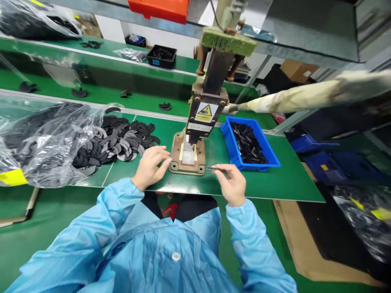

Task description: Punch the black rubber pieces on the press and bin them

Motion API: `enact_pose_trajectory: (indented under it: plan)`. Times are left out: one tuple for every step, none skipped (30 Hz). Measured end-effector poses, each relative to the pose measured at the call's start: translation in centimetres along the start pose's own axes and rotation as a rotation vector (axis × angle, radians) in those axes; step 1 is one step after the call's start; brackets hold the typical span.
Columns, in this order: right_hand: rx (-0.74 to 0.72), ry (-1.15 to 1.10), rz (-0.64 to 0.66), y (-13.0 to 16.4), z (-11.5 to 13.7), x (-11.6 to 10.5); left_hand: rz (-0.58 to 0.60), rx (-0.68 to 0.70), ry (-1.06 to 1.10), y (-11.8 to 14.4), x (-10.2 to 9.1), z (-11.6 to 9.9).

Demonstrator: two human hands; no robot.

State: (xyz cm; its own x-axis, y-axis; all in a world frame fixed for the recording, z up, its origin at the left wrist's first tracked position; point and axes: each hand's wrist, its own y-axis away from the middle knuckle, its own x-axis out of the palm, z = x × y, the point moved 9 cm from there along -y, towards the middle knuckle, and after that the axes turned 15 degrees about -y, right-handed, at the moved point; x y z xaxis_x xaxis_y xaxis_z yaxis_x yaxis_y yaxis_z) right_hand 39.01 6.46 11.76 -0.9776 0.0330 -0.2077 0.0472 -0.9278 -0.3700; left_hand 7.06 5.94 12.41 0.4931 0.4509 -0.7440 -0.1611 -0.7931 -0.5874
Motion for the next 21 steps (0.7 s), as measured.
enact_pose_trajectory:
  plan:
    - [0.0, -0.045, 0.025, 1.0, 0.0, 1.6, -0.004, 0.0, 0.06, 0.4, -0.6, -1.4]
    - [0.001, -0.087, 0.049, 1.8, 0.1, 3.0, -0.001, 0.014, 0.12, 0.7, -1.0, -2.8]
    - [0.0, -0.125, 0.071, 2.5, 0.2, 4.1, 0.006, 0.04, 0.175, 1.0, -1.4, -4.2]
    - [-0.001, -0.159, 0.091, 2.9, 0.2, 5.0, 0.014, 0.072, 0.222, 1.2, -1.6, -5.5]
    - [-0.003, -0.187, 0.107, 3.3, 0.3, 5.7, 0.023, 0.106, 0.257, 1.4, -1.9, -6.5]
    - [-0.006, -0.209, 0.121, 3.5, 0.4, 6.2, 0.03, 0.132, 0.28, 1.5, -2.0, -7.3]
    - [-0.009, -0.226, 0.133, 3.7, 0.4, 6.6, 0.038, 0.148, 0.293, 1.6, -2.1, -7.9]
    - [-0.012, -0.237, 0.141, 3.8, 0.4, 6.9, 0.046, 0.157, 0.297, 1.7, -2.2, -8.2]
    - [-0.014, -0.244, 0.147, 3.9, 0.5, 7.1, 0.053, 0.161, 0.299, 1.8, -2.2, -8.5]
    - [-0.017, -0.247, 0.152, 4.0, 0.5, 7.3, 0.058, 0.164, 0.299, 1.8, -2.1, -8.7]
    - [-0.021, -0.246, 0.154, 4.1, 0.6, 7.4, 0.063, 0.17, 0.299, 1.8, -2.1, -8.8]
    - [-0.025, -0.242, 0.157, 4.2, 0.6, 7.6, 0.064, 0.182, 0.301, 1.9, -2.1, -9.0]
    - [-0.029, -0.234, 0.16, 4.3, 0.8, 7.7, 0.063, 0.2, 0.303, 1.9, -2.0, -9.1]
    - [-0.034, -0.224, 0.168, 4.3, 0.9, 7.7, 0.063, 0.219, 0.303, 1.9, -1.9, -9.2]
    - [-0.037, -0.212, 0.18, 4.1, 1.1, 7.7, 0.064, 0.234, 0.298, 1.8, -1.7, -9.0]
    - [-0.038, -0.199, 0.195, 3.7, 1.3, 7.6, 0.064, 0.234, 0.286, 1.6, -1.5, -8.6]
    - [-0.042, -0.184, 0.202, 2.9, 1.6, 7.2, 0.057, 0.215, 0.264, 1.3, -1.2, -7.8]
    - [-0.057, -0.167, 0.189, 1.8, 2.2, 6.4, 0.046, 0.176, 0.232, 0.7, -0.8, -6.7]
    - [-0.09, -0.153, 0.151, 0.3, 3.1, 5.3, 0.032, 0.126, 0.193, 0.0, -0.3, -5.4]
    - [-0.146, -0.143, 0.091, -1.4, 4.5, 3.8, 0.02, 0.077, 0.152, -0.8, 0.3, -3.9]
    - [-0.231, -0.144, 0.004, -3.2, 6.5, 2.0, 0.013, 0.038, 0.111, -1.7, 0.9, -2.6]
